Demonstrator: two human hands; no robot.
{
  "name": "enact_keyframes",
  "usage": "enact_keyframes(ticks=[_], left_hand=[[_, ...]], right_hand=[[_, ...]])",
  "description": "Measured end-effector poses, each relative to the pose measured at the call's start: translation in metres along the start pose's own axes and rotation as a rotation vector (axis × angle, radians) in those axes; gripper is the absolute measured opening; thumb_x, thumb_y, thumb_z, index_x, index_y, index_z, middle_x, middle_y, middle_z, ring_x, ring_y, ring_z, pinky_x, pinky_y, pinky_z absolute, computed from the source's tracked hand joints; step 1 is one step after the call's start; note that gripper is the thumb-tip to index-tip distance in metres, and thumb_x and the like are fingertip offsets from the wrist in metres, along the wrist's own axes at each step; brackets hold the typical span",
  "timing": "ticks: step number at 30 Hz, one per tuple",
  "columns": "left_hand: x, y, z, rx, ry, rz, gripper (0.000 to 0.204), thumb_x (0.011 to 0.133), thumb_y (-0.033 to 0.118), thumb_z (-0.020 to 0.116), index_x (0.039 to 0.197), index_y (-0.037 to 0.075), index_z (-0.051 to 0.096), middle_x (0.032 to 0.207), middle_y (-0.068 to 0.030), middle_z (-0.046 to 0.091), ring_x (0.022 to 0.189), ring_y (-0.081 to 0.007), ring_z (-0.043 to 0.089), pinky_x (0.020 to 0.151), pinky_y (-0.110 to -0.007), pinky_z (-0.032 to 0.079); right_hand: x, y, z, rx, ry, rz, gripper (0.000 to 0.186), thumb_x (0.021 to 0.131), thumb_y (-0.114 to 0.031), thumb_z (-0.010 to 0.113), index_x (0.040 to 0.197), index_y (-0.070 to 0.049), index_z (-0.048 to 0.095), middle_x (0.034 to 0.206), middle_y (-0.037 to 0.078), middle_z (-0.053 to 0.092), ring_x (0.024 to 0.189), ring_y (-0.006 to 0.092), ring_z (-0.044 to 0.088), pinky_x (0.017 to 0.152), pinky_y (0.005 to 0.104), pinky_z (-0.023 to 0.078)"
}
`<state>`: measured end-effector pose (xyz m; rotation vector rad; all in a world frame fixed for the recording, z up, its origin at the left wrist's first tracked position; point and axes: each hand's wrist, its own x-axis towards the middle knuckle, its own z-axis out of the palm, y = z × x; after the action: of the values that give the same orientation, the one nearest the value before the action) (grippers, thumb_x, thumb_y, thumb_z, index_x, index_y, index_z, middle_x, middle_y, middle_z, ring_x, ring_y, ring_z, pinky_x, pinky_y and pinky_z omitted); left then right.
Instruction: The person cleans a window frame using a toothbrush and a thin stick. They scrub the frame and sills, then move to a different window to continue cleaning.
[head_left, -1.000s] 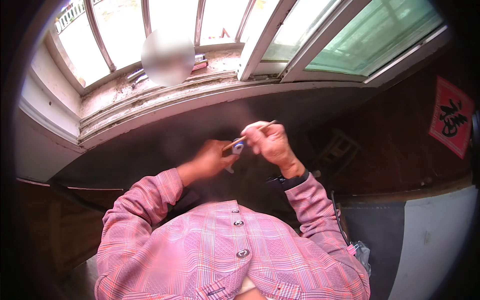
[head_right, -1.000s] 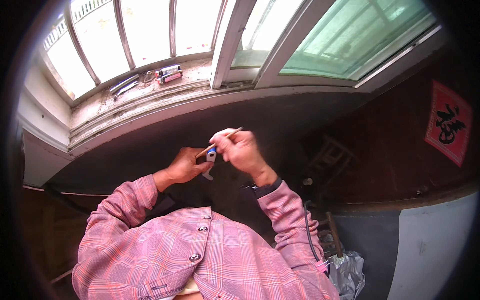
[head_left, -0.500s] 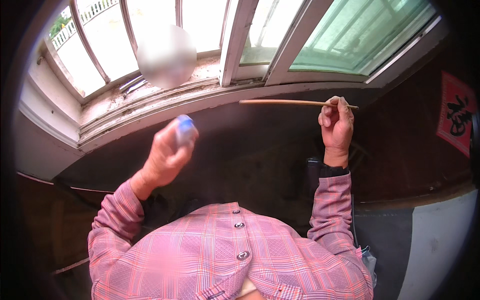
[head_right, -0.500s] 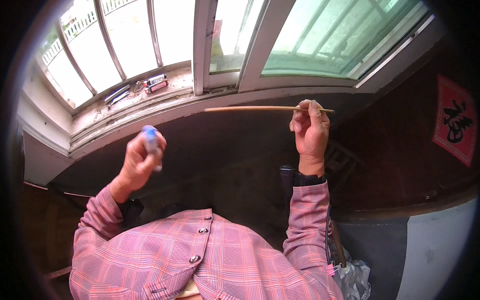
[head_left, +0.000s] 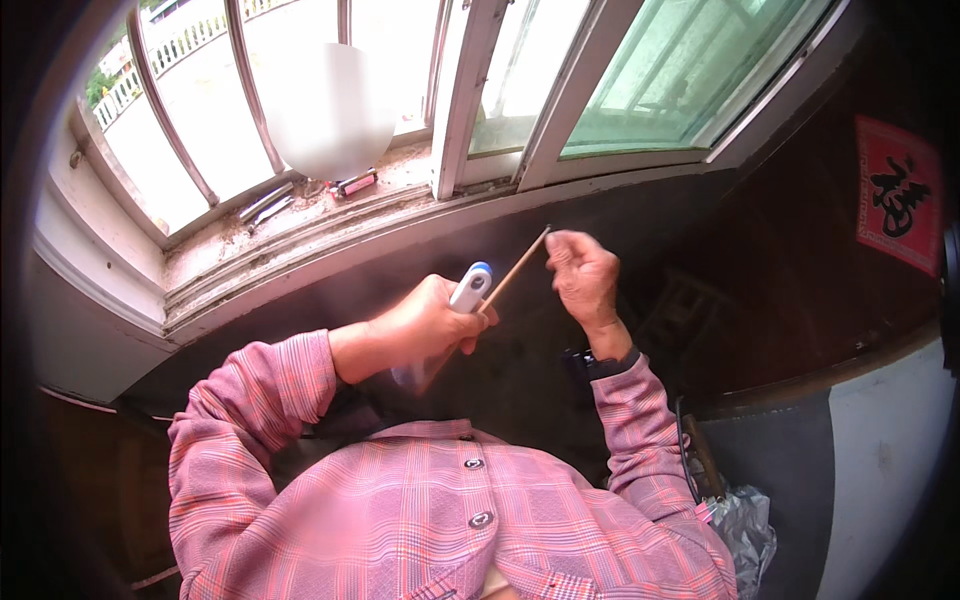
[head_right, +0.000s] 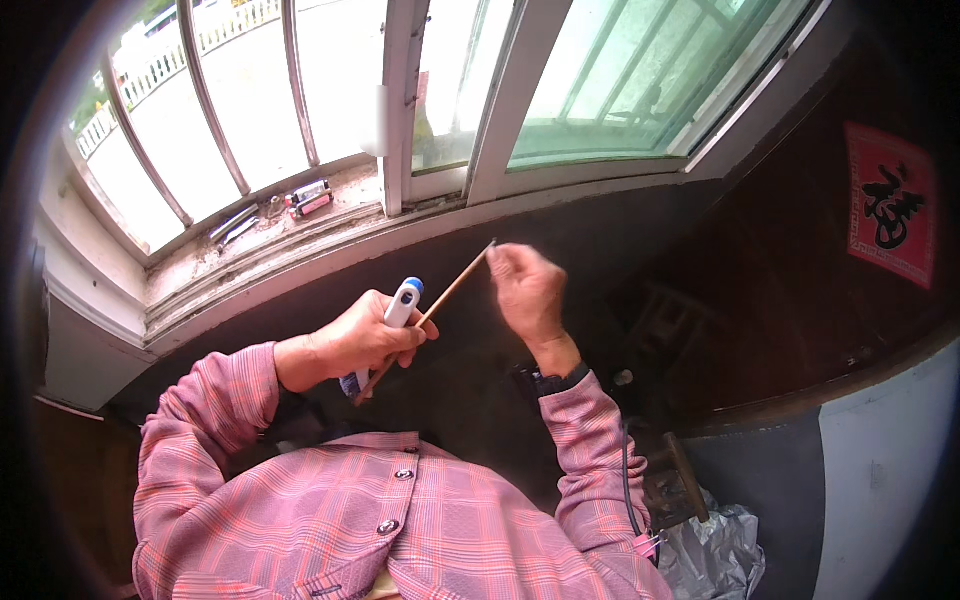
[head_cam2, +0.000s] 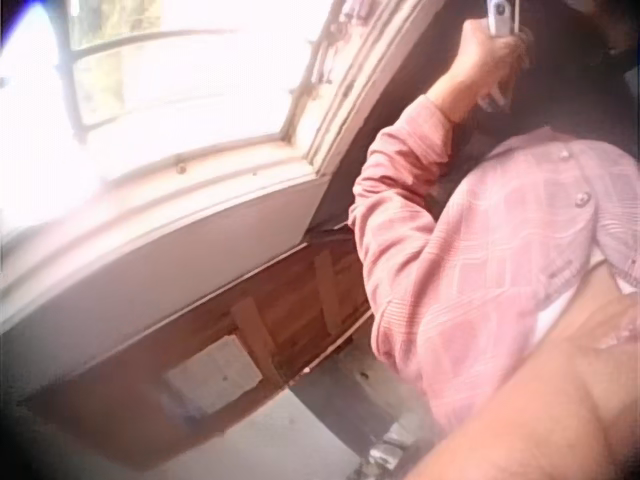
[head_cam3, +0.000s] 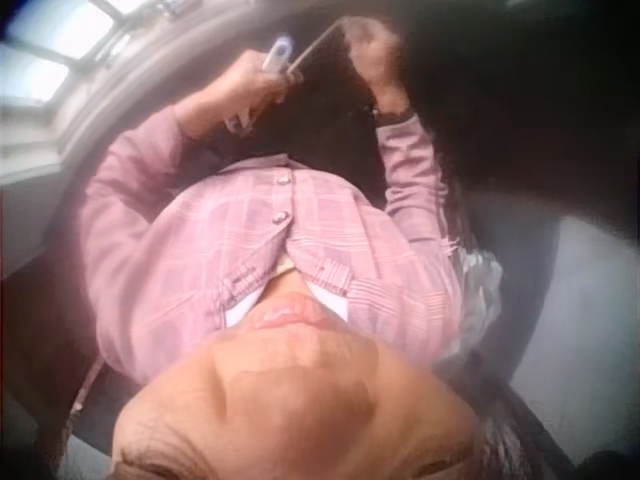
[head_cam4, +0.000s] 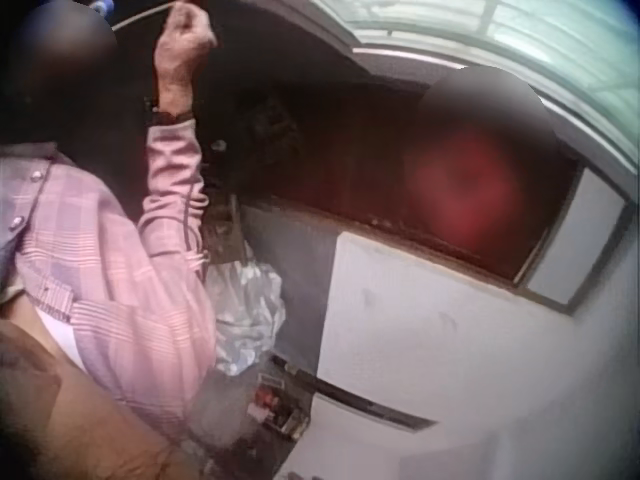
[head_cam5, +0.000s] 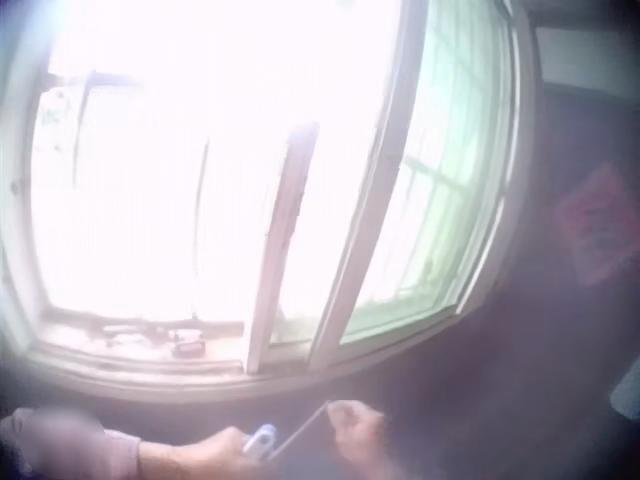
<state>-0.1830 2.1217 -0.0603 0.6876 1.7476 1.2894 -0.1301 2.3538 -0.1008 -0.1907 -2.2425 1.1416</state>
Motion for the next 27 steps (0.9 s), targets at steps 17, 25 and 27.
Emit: enact_keyframes(ticks=[17,25,27], left_hand=[[0.016,0.087,-0.103,0.629,0.995,0.855,0.047,0.084,0.044,0.069,0.105,0.002,0.062,0.075,-0.0186,0.067,0.068,-0.0365,0.065,0.062,-0.041,0.051],[0.073,0.121,-0.132,0.559,0.888,1.035,0.06,0.08,0.047,0.074,0.11,-0.002,0.058,0.081,-0.0157,0.068,0.069,-0.0212,0.068,0.066,-0.036,0.054],[0.079,0.13,-0.128,0.584,0.853,0.973,0.054,0.081,0.041,0.075,0.109,-0.002,0.059,0.082,-0.0154,0.068,0.069,-0.0206,0.067,0.065,-0.034,0.053]], right_hand=[[0.025,-0.071,-0.024,0.174,0.081,-0.108,0.019,0.098,-0.018,0.055,0.1,-0.002,0.065,0.079,0.003,0.064,0.064,0.0078,0.061,0.058,0.0212,0.051],[0.086,-0.072,0.034,-0.491,-0.03,-0.437,0.014,0.087,-0.012,0.061,0.085,0.001,0.066,0.067,0.02,0.062,0.065,0.0361,0.064,0.059,0.0417,0.049],[0.095,-0.064,0.042,-0.613,-0.059,-0.462,0.014,0.085,-0.011,0.061,0.083,0.001,0.067,0.07,0.023,0.061,0.069,0.0412,0.062,0.061,0.0454,0.048]])
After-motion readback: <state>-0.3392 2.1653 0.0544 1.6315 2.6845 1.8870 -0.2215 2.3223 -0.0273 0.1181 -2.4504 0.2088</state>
